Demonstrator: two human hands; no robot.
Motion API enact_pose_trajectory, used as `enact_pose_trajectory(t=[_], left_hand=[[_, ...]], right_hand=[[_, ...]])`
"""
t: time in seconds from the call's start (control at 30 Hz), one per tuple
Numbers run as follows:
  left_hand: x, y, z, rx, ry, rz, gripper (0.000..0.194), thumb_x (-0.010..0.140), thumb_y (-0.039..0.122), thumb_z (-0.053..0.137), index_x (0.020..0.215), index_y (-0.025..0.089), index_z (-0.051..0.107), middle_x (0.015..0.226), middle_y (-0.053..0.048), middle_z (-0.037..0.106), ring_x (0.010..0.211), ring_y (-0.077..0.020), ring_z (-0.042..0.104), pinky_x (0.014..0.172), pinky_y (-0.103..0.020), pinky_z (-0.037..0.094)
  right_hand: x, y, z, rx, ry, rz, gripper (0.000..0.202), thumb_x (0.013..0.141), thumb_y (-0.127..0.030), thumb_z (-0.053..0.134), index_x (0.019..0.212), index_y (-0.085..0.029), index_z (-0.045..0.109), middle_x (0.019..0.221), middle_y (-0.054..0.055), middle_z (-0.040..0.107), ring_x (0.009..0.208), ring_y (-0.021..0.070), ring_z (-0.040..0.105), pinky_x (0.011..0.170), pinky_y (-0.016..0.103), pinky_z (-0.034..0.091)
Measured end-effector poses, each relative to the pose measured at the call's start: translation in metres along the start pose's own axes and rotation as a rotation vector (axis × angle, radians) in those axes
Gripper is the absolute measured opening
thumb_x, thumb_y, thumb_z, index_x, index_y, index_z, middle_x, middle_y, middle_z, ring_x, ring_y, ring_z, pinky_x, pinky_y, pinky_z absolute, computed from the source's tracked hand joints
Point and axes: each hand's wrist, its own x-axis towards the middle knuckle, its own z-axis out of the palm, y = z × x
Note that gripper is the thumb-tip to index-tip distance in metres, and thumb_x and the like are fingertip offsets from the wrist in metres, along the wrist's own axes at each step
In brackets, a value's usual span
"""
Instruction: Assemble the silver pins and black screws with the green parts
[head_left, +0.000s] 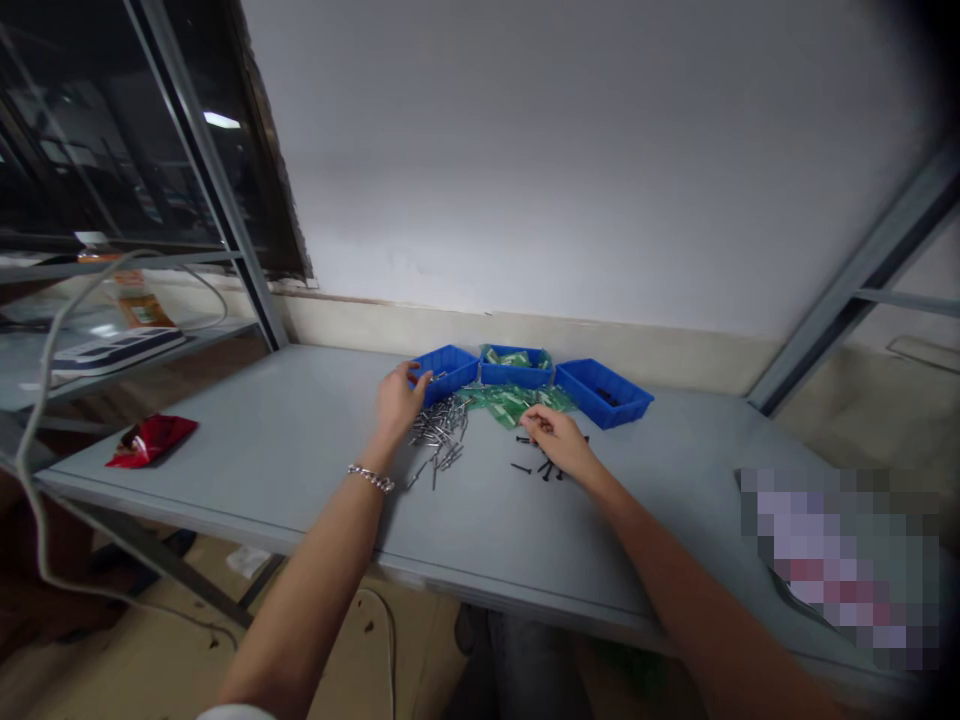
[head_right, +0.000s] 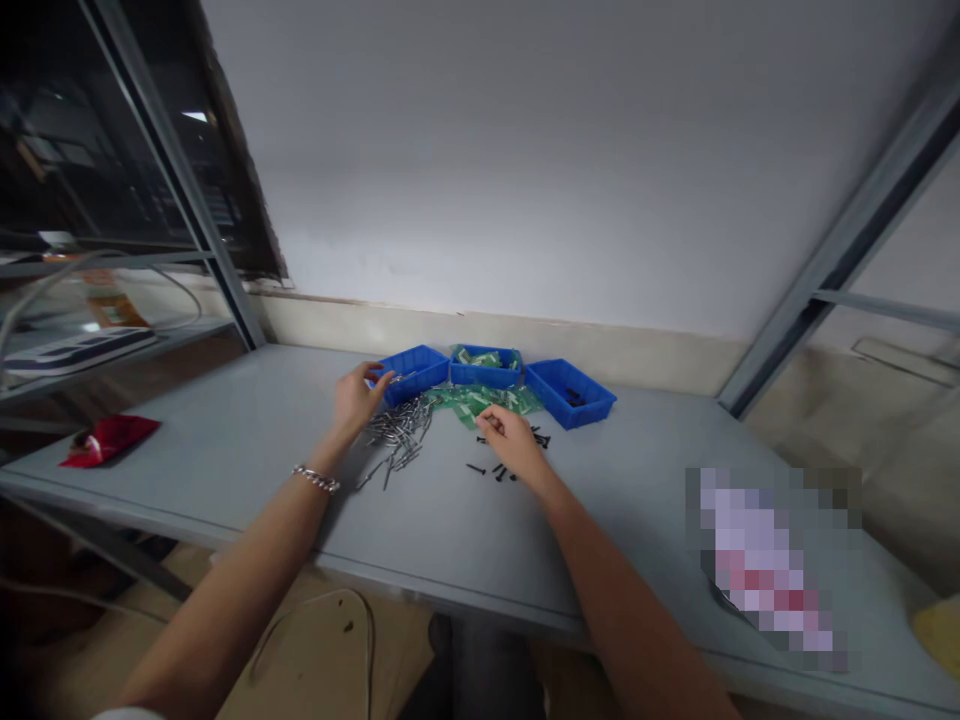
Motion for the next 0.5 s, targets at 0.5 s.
enact_pose_trajectory(t=[0.5], left_hand=[[-0.017,0.023,-0.018,0.126,-0.952,0.25,0.017,0.061,0.032,0.061,0.061,0.016,0.067,0.059,-0.002,0.063,0.053,-0.0125,0.05,0.048,-0.021,0.031]], right_hand=[[-0.002,-0.007,-0.001,-0.112,-0.021,0.003,0.018,0.079,-0.031,0.044,0.069,-0.019,0.052,0.057,-0.001,0.052,0.054,0.0126,0.049,0.053,0.024,0.035]])
